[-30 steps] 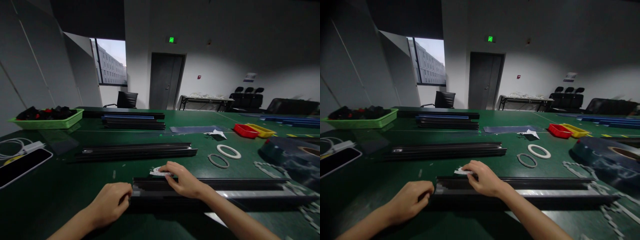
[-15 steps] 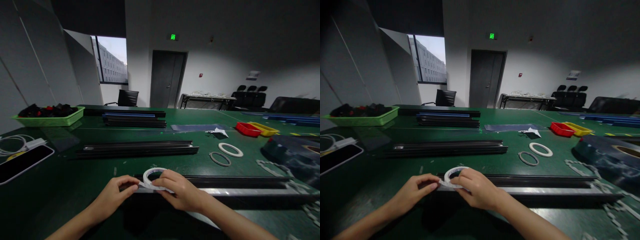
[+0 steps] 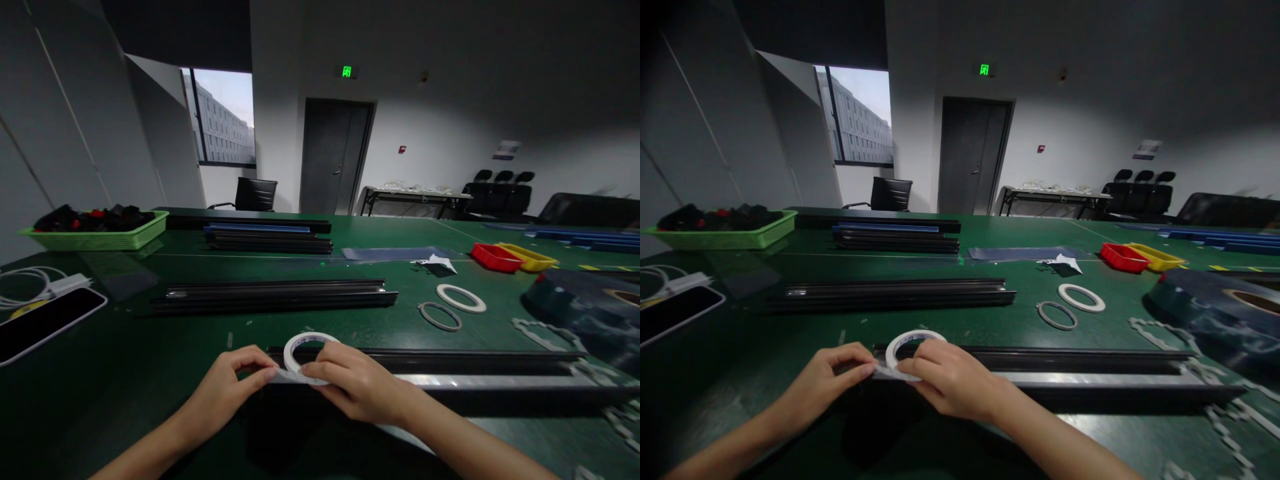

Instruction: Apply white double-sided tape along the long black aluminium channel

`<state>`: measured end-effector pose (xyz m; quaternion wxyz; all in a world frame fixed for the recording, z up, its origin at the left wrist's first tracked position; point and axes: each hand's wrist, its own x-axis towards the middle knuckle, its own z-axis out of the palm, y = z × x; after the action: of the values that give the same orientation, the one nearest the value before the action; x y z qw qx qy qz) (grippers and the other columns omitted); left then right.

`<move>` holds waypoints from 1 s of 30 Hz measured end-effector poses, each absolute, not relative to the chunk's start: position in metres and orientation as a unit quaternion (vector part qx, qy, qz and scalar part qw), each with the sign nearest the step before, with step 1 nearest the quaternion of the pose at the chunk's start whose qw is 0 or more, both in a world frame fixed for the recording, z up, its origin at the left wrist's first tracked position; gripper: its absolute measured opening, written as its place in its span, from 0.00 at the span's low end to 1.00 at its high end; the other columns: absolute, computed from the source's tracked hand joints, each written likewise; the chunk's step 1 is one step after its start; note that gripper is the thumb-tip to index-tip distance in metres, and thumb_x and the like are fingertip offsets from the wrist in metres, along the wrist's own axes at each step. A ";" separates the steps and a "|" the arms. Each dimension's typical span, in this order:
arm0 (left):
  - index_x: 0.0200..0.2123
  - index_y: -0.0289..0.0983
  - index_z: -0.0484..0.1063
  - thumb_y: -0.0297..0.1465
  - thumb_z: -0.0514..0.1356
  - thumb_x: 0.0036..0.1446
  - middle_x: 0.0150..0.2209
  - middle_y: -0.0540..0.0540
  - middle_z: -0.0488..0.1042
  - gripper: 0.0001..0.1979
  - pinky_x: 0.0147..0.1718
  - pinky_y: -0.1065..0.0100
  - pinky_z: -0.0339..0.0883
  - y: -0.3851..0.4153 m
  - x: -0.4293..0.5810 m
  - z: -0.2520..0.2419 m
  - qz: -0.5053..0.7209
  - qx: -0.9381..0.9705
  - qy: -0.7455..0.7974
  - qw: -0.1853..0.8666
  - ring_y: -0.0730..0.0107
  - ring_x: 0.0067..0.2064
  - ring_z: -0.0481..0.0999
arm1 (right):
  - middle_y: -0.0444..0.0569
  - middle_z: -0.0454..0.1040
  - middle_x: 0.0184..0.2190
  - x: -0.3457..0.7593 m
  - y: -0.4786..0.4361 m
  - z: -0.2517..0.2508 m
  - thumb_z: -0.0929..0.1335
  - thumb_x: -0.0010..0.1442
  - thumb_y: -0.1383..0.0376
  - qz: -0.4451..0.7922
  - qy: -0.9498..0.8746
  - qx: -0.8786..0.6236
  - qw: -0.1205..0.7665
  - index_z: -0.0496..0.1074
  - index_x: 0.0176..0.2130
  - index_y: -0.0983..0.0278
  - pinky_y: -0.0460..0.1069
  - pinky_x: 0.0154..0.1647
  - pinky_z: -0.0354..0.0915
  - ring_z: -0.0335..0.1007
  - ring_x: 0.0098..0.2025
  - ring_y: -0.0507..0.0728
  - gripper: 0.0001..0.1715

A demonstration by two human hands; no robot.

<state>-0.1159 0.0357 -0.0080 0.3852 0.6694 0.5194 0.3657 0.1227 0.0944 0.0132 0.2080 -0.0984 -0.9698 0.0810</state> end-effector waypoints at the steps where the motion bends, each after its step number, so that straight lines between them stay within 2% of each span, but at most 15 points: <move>1: 0.33 0.39 0.75 0.38 0.57 0.55 0.34 0.48 0.75 0.11 0.40 0.68 0.64 0.036 -0.116 -0.008 0.368 0.671 0.520 0.379 0.66 0.38 0.72 | 0.56 0.70 0.37 0.123 0.095 0.013 0.60 0.60 0.70 0.077 -0.971 -0.098 0.205 0.65 0.49 0.69 0.49 0.40 0.63 0.64 0.38 0.53 0.16; 7: 0.31 0.39 0.73 0.39 0.56 0.56 0.34 0.48 0.74 0.11 0.40 0.67 0.64 0.039 -0.121 -0.014 0.383 0.691 0.523 0.320 0.67 0.38 0.71 | 0.56 0.71 0.38 0.123 0.099 0.012 0.60 0.61 0.69 0.058 -0.972 -0.103 0.203 0.65 0.49 0.68 0.48 0.39 0.62 0.65 0.39 0.53 0.16; 14: 0.36 0.42 0.73 0.35 0.55 0.58 0.38 0.48 0.71 0.08 0.43 0.66 0.63 0.039 -0.128 -0.024 0.392 0.742 0.504 0.204 0.67 0.42 0.69 | 0.53 0.72 0.36 0.123 0.101 0.018 0.58 0.63 0.69 -0.008 -0.976 -0.107 0.189 0.66 0.49 0.67 0.46 0.35 0.62 0.65 0.35 0.52 0.16; 19: 0.34 0.40 0.69 0.36 0.52 0.59 0.36 0.48 0.70 0.09 0.41 0.67 0.62 0.036 -0.122 -0.020 0.379 0.741 0.504 0.231 0.68 0.40 0.68 | 0.51 0.71 0.35 0.124 0.099 0.024 0.57 0.63 0.70 -0.050 -0.978 -0.108 0.169 0.65 0.50 0.66 0.46 0.34 0.60 0.64 0.34 0.51 0.17; 24: 0.34 0.38 0.64 0.38 0.46 0.61 0.34 0.47 0.66 0.12 0.38 0.67 0.62 0.037 -0.124 -0.017 0.375 0.711 0.533 0.264 0.67 0.37 0.66 | 0.49 0.70 0.37 0.131 0.098 0.042 0.57 0.62 0.72 -0.101 -0.980 -0.151 0.079 0.62 0.52 0.64 0.46 0.33 0.58 0.64 0.33 0.51 0.19; 28: 0.32 0.38 0.63 0.40 0.46 0.61 0.33 0.48 0.64 0.13 0.38 0.66 0.61 0.046 -0.135 -0.025 0.377 0.690 0.555 0.271 0.67 0.37 0.65 | 0.48 0.68 0.39 0.140 0.096 0.064 0.60 0.57 0.75 -0.125 -0.974 -0.187 0.034 0.63 0.50 0.61 0.46 0.30 0.55 0.62 0.30 0.50 0.22; 30: 0.31 0.38 0.64 0.40 0.47 0.60 0.34 0.48 0.64 0.13 0.39 0.66 0.61 0.050 -0.138 -0.029 0.367 0.692 0.560 0.270 0.66 0.38 0.65 | 0.47 0.68 0.38 0.144 0.093 0.075 0.61 0.56 0.74 -0.113 -0.975 -0.192 0.020 0.65 0.47 0.61 0.46 0.28 0.53 0.62 0.29 0.49 0.19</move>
<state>-0.1382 0.0497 -0.0292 0.2697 0.6920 0.5599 0.3674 0.1441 0.0935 0.0745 0.0203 -0.1919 -0.9747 -0.1129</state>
